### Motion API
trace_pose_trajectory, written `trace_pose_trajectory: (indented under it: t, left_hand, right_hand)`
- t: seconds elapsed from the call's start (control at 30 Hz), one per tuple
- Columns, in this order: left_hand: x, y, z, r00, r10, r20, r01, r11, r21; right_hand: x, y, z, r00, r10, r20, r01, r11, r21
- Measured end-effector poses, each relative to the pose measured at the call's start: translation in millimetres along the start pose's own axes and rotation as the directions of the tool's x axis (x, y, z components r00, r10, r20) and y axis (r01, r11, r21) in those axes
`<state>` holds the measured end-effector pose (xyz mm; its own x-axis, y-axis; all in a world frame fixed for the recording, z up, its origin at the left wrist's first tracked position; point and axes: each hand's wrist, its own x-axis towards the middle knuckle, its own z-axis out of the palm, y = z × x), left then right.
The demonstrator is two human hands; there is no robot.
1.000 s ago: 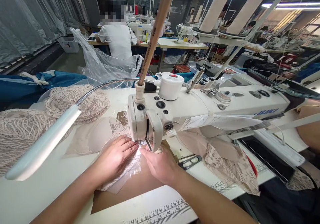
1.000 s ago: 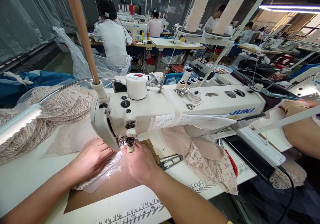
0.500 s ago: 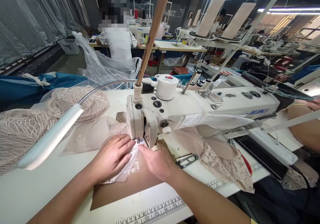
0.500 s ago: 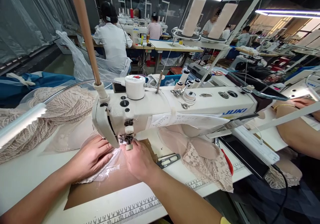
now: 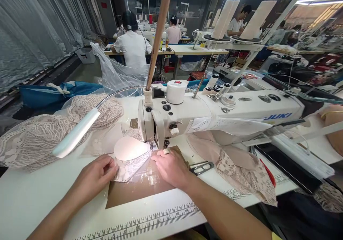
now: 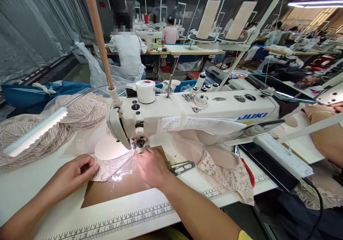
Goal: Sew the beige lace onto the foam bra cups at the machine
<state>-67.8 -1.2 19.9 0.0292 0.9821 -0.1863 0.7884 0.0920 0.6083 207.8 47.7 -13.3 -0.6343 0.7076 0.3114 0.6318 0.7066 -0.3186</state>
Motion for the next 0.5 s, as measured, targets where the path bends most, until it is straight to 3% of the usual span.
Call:
trace_pose_trajectory:
  t: [0.07, 0.13, 0.2, 0.27, 0.37, 0.5]
  left_hand:
    - [-4, 5, 14.2, 0.999, -0.041, 0.001, 0.038, 0.93, -0.366]
    - [-8, 14, 24.8, 0.989, -0.137, 0.056, 0.137, 0.703, -0.697]
    - [-10, 25, 30.8, 0.965, -0.23, 0.124, 0.218, 0.448, -0.867]
    - [-11, 34, 33.9, 0.948, -0.261, 0.184, 0.259, 0.292, -0.921]
    - [-11, 39, 37.6, 0.932, -0.21, 0.294, 0.336, 0.203, -0.92]
    - [-13, 44, 44.3, 0.907, -0.139, 0.396, 0.417, 0.192, -0.888]
  right_hand:
    - [0, 0, -1, 1.0, -0.002, 0.011, 0.002, 0.999, 0.032]
    - [0, -1, -2, 1.0, 0.002, 0.015, -0.003, 0.999, 0.046]
    - [0, -1, -3, 1.0, 0.006, 0.025, -0.007, 0.999, 0.041]
    - [0, -1, -3, 0.999, 0.005, 0.034, -0.006, 1.0, 0.023]
    - [-1, -1, -3, 0.999, 0.003, 0.033, -0.003, 1.0, 0.006]
    - [-1, -1, -3, 0.999, -0.006, 0.032, 0.006, 1.0, 0.002]
